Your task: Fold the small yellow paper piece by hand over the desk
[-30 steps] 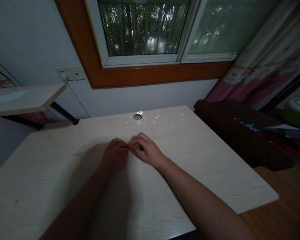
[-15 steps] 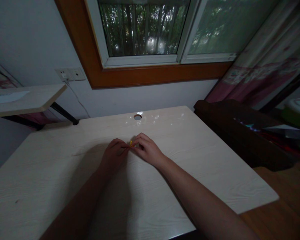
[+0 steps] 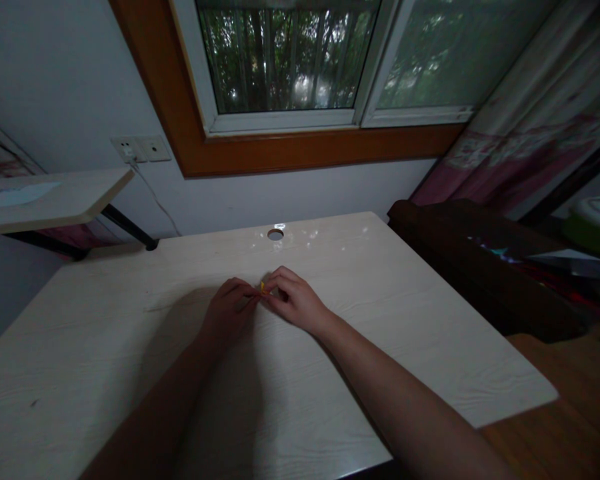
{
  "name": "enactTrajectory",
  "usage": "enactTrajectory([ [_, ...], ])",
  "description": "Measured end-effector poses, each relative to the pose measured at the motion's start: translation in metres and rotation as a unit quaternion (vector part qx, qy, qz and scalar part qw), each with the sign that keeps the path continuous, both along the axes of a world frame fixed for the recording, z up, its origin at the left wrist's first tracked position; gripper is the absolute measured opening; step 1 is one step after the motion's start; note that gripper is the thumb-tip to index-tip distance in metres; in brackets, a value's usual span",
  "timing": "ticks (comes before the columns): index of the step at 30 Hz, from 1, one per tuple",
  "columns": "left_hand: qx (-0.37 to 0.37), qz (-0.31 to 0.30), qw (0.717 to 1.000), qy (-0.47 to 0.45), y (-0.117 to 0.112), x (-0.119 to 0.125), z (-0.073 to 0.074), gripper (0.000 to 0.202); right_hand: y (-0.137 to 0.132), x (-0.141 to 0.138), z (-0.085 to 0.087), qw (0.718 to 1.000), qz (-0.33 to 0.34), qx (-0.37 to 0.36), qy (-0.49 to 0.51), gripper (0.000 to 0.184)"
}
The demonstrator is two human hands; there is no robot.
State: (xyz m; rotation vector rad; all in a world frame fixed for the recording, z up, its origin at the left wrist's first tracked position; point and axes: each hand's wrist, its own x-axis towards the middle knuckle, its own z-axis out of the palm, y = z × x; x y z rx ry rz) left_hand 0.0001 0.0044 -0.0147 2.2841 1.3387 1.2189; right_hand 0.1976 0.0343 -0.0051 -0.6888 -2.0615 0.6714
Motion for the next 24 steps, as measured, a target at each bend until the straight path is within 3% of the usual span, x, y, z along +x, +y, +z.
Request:
enactTrajectory([
  [24, -0.021, 0.007, 1.0, -0.017, 0.0007, 0.0007, 0.0026, 0.004, 0.0016, -0.0022, -0.0053, 0.998, -0.044, -0.039, 0.036, 0.005],
])
